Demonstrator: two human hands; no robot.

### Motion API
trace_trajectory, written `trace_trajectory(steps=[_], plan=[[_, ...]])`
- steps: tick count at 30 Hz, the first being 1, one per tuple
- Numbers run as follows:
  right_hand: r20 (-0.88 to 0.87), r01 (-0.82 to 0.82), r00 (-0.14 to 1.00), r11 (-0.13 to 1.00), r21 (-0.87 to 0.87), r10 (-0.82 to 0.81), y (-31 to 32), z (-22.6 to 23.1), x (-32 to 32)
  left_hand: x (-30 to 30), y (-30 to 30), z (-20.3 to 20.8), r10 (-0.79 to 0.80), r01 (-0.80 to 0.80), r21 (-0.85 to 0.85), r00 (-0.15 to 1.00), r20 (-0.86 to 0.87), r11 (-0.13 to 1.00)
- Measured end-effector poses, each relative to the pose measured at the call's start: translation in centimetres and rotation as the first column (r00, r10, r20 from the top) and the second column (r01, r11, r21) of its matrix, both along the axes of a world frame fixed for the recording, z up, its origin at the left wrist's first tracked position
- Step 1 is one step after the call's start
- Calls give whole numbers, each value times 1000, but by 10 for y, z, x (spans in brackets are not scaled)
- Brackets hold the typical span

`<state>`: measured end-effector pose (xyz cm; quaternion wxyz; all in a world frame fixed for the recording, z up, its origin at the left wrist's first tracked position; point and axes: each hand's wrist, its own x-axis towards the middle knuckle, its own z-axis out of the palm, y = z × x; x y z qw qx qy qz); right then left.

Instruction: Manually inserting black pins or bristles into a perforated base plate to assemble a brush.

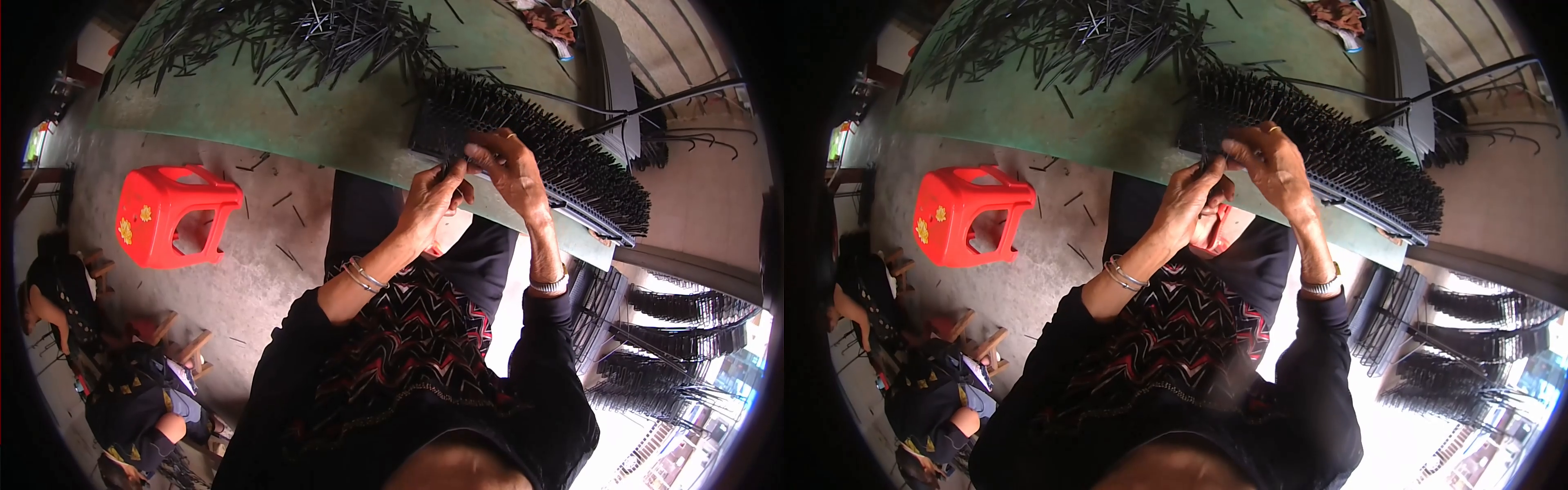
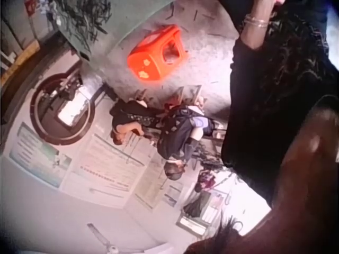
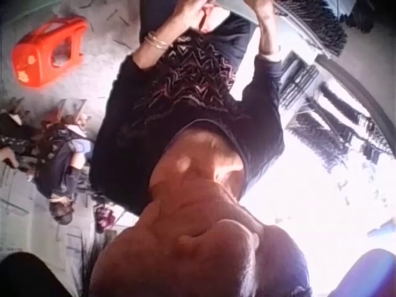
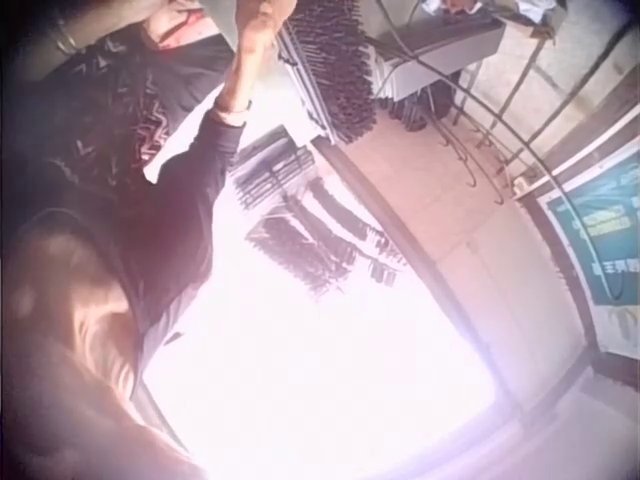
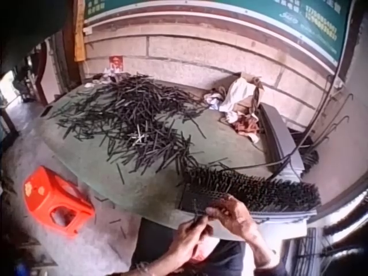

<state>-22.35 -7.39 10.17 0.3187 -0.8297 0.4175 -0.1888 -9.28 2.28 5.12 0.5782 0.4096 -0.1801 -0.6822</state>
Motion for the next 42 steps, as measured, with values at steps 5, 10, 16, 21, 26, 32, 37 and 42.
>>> trace_trajectory(steps=[5, 10, 16, 21, 26, 32, 37, 42], plan=[[261, -55, 964, 919, 391, -54, 1, 4, -8, -3, 0, 6, -86, 89, -60, 995, 46, 994], [195, -81, 981, 918, 387, 4, -1, 15, -9, 1, -3, -6, -72, 73, -24, 997, 30, 997], [227, 287, 941, 947, -146, -250, -1, 29, 5, 11, -6, -15, 3, -36, 174, 983, 184, 984], [229, 326, 944, 776, -540, -237, -22, 2, 13, 4, 1, -4, 44, -59, 177, 995, 90, 982], [128, 266, 964, 809, -525, -234, -23, -2, 18, 8, 5, -14, 2, -2, 109, 1000, -4, 994], [112, 266, 963, 797, -542, -246, -26, 2, 22, 9, 8, -7, 52, -54, 91, 998, 28, 994], [105, 245, 968, 782, -573, -226, -26, 6, 25, 12, 12, -5, 60, -62, 108, 998, 19, 992], [83, 251, 964, 772, -584, -251, -26, 8, 26, 16, 16, -3, 92, -91, 40, 996, -13, 995]])
